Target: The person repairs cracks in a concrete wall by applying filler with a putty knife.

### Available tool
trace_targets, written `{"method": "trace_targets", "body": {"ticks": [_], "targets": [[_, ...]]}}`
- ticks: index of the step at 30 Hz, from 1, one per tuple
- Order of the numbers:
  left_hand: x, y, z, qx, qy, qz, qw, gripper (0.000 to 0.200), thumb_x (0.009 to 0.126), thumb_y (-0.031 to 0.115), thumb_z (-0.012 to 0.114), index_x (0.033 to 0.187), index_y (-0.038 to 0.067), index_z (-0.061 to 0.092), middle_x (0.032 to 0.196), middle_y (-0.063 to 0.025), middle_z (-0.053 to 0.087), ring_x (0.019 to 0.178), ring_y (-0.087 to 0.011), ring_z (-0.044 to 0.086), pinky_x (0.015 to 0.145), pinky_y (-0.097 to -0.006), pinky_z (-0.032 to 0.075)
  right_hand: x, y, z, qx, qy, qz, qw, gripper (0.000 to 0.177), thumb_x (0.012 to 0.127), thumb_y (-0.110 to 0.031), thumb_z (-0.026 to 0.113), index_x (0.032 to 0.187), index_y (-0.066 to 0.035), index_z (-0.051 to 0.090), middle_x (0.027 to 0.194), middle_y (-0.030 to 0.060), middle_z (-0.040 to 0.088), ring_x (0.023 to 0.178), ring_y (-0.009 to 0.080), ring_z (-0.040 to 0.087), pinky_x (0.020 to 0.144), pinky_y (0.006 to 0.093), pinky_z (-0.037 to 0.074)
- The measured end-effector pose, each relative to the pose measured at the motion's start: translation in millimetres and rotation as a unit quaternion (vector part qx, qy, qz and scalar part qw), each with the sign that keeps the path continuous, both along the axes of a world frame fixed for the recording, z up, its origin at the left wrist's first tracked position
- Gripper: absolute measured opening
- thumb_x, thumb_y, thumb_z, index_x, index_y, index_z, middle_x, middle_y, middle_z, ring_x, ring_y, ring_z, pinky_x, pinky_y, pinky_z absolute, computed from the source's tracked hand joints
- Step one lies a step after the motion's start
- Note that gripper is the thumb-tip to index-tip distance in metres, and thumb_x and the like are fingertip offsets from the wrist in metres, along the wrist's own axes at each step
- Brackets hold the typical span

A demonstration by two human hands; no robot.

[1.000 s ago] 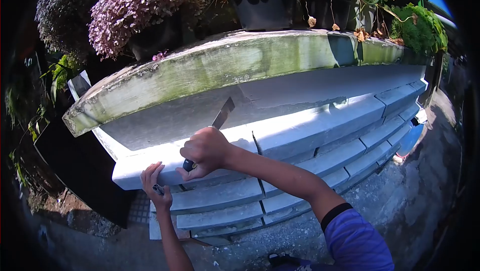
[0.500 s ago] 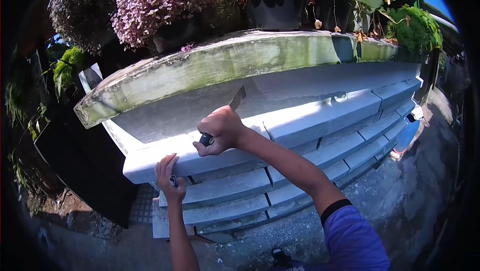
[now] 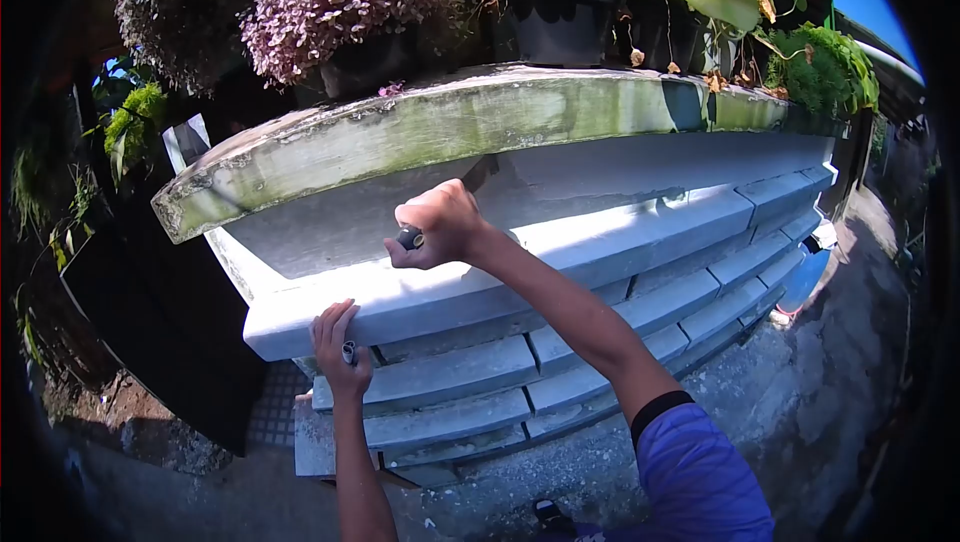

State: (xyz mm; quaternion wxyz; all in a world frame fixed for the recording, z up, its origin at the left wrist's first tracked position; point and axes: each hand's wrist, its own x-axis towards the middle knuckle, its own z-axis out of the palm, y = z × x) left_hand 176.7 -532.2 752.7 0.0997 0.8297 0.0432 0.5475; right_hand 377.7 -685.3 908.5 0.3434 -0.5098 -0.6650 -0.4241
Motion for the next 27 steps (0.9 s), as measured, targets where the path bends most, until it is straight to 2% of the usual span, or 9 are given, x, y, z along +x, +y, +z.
{"method": "trace_targets", "body": {"ticks": [3, 7, 12, 15, 18, 20, 22, 26, 27], "targets": [[2, -1, 2, 0.0, -0.01, -0.001, 1.0, 0.055, 0.067, 0.013, 0.053, 0.121, 0.005, 0.063, 0.128, -0.0117, 0.063, 0.128, -0.0336, 0.052, 0.116, -0.0504, 0.03, -34, -6, 0, 0.004, -0.085, 0.096, 0.992, 0.047, 0.073, -0.042, 0.071, 0.052, -0.01, 0.044, 0.046, 0.0067, 0.046, 0.041, 0.0289, 0.052, 0.039, 0.0373, 0.041], [3, -2, -4, -0.012, -0.008, -0.002, 1.0, 0.054, 0.068, 0.013, 0.053, 0.12, 0.005, 0.064, 0.128, -0.0124, 0.064, 0.128, -0.0335, 0.052, 0.116, -0.05, 0.03, 11, -2, 7, 0.028, -0.005, -0.014, 0.999, 0.044, 0.071, -0.041, 0.07, 0.051, -0.013, 0.042, 0.045, 0.0052, 0.043, 0.04, 0.0264, 0.051, 0.039, 0.0368, 0.04], [4, -1, 0, 0.001, -0.02, 0.012, 1.0, 0.053, 0.068, 0.013, 0.054, 0.119, 0.005, 0.064, 0.126, -0.0127, 0.064, 0.126, -0.0336, 0.053, 0.115, -0.0494, 0.031, -29, -15, -2, -0.003, -0.085, 0.094, 0.992, 0.044, 0.069, -0.041, 0.073, 0.052, -0.012, 0.045, 0.046, 0.0045, 0.045, 0.042, 0.0258, 0.052, 0.039, 0.0357, 0.041], [3, -3, -5, -0.002, -0.018, 0.007, 1.0, 0.053, 0.067, 0.013, 0.054, 0.119, 0.004, 0.064, 0.126, -0.0124, 0.064, 0.126, -0.0339, 0.053, 0.114, -0.0494, 0.031, 16, -2, 4, 0.01, -0.008, -0.011, 1.0, 0.046, 0.07, -0.039, 0.075, 0.053, -0.009, 0.045, 0.048, 0.006, 0.049, 0.045, 0.0279, 0.056, 0.04, 0.0365, 0.043], [3, -3, -1, -0.005, -0.017, 0.009, 1.0, 0.053, 0.067, 0.013, 0.054, 0.118, 0.004, 0.064, 0.127, -0.0123, 0.064, 0.126, -0.0339, 0.053, 0.114, -0.0495, 0.031, -15, -2, 4, -0.025, -0.071, 0.068, 0.995, 0.045, 0.07, -0.041, 0.072, 0.053, -0.011, 0.044, 0.047, 0.0071, 0.046, 0.043, 0.0278, 0.055, 0.041, 0.0374, 0.043], [4, -2, -2, -0.003, -0.021, 0.001, 1.0, 0.053, 0.067, 0.012, 0.054, 0.118, 0.005, 0.064, 0.127, -0.0123, 0.064, 0.126, -0.0338, 0.053, 0.115, -0.0496, 0.031, -22, -2, 2, -0.006, -0.142, 0.062, 0.988, 0.045, 0.071, -0.042, 0.071, 0.053, -0.011, 0.043, 0.046, 0.0067, 0.045, 0.042, 0.0272, 0.054, 0.041, 0.0376, 0.043], [4, -1, -2, -0.002, -0.02, -0.002, 1.0, 0.054, 0.066, 0.012, 0.054, 0.118, 0.005, 0.064, 0.127, -0.0122, 0.064, 0.127, -0.0335, 0.052, 0.115, -0.0497, 0.03, 17, 1, 6, 0.019, -0.039, 0.015, 0.999, 0.045, 0.072, -0.042, 0.071, 0.053, -0.012, 0.042, 0.046, 0.0059, 0.044, 0.042, 0.0273, 0.054, 0.04, 0.0369, 0.043], [0, -4, -1, -0.012, -0.003, 0.01, 1.0, 0.054, 0.066, 0.011, 0.053, 0.119, 0.005, 0.064, 0.127, -0.0119, 0.063, 0.128, -0.033, 0.052, 0.116, -0.0498, 0.03, -7, -7, 1, -0.018, -0.059, 0.037, 0.997, 0.048, 0.073, -0.045, 0.07, 0.052, -0.01, 0.046, 0.046, 0.0076, 0.05, 0.042, 0.0285, 0.057, 0.041, 0.0378, 0.045], [0, -3, 0, -0.009, -0.005, 0.009, 1.0, 0.054, 0.066, 0.011, 0.053, 0.119, 0.005, 0.064, 0.127, -0.0118, 0.063, 0.128, -0.033, 0.052, 0.116, -0.0498, 0.029, -20, -11, -1, 0.005, -0.113, 0.053, 0.992, 0.048, 0.073, -0.044, 0.07, 0.052, -0.01, 0.044, 0.045, 0.0072, 0.048, 0.04, 0.0281, 0.054, 0.04, 0.037, 0.044]]}}
